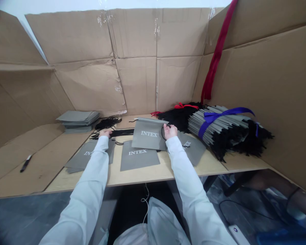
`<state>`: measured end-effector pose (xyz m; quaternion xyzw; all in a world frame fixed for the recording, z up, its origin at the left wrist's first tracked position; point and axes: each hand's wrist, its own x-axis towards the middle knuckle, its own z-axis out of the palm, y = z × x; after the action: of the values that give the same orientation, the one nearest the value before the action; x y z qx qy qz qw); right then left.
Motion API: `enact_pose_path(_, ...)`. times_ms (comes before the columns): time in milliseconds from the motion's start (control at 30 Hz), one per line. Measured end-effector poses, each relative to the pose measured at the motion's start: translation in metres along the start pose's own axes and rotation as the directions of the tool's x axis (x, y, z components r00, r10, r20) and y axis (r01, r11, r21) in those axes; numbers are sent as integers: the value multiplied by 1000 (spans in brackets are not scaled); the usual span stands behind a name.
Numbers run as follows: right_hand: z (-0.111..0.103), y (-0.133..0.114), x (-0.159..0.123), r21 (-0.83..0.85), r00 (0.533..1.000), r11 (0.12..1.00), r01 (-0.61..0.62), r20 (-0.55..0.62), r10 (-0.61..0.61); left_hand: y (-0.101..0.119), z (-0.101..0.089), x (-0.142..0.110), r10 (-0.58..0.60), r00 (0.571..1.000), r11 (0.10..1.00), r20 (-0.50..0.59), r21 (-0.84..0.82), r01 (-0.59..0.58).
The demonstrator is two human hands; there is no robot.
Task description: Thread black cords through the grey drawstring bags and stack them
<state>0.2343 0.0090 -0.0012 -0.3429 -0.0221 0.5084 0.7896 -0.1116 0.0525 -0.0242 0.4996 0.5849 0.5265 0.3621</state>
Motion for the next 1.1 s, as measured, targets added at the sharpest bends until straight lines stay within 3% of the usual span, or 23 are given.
enact_pose_path(133,-1,-3,-2,7,998,998,62,6,-62,-14,12,-2,38,985,956,-166,292,13)
enact_pose_path(200,-1,-3,-3,0,998,998,63,10,-63,-14,18,-4,83,976,904,-200,428,11)
enact_pose_path(400,-1,-2,-4,-23,996,996,86,24,-85,-7,20,-9,104,984,888,-145,459,-26)
enact_pose_path(467,-1,-1,-3,-29,996,996,88,29,-88,0,19,-14,141,975,885,-170,463,-47)
enact_pose_path(600,-2,-1,-1,-52,994,993,105,47,-103,31,23,-30,321,900,925,-294,301,-231)
enact_pose_path(667,-1,-1,-2,-43,994,994,101,35,-99,54,28,-39,383,867,920,-320,45,-390)
enact_pose_path(700,-1,-2,-2,-31,995,995,95,24,-94,65,31,-44,380,878,899,-293,-108,-425)
enact_pose_path(800,-1,-3,-3,-8,997,997,79,6,-79,88,42,-57,323,946,824,-40,-481,-302)
enact_pose_path(900,-2,-5,-3,-7,997,997,78,7,-78,86,49,-59,197,962,831,188,-552,-62)
enact_pose_path(967,-2,-6,-3,-3,997,997,79,4,-79,76,49,-52,58,981,868,187,-495,43)
enact_pose_path(1100,-3,-7,-3,-7,997,997,74,12,-74,48,38,-28,-118,993,916,6,-387,111)
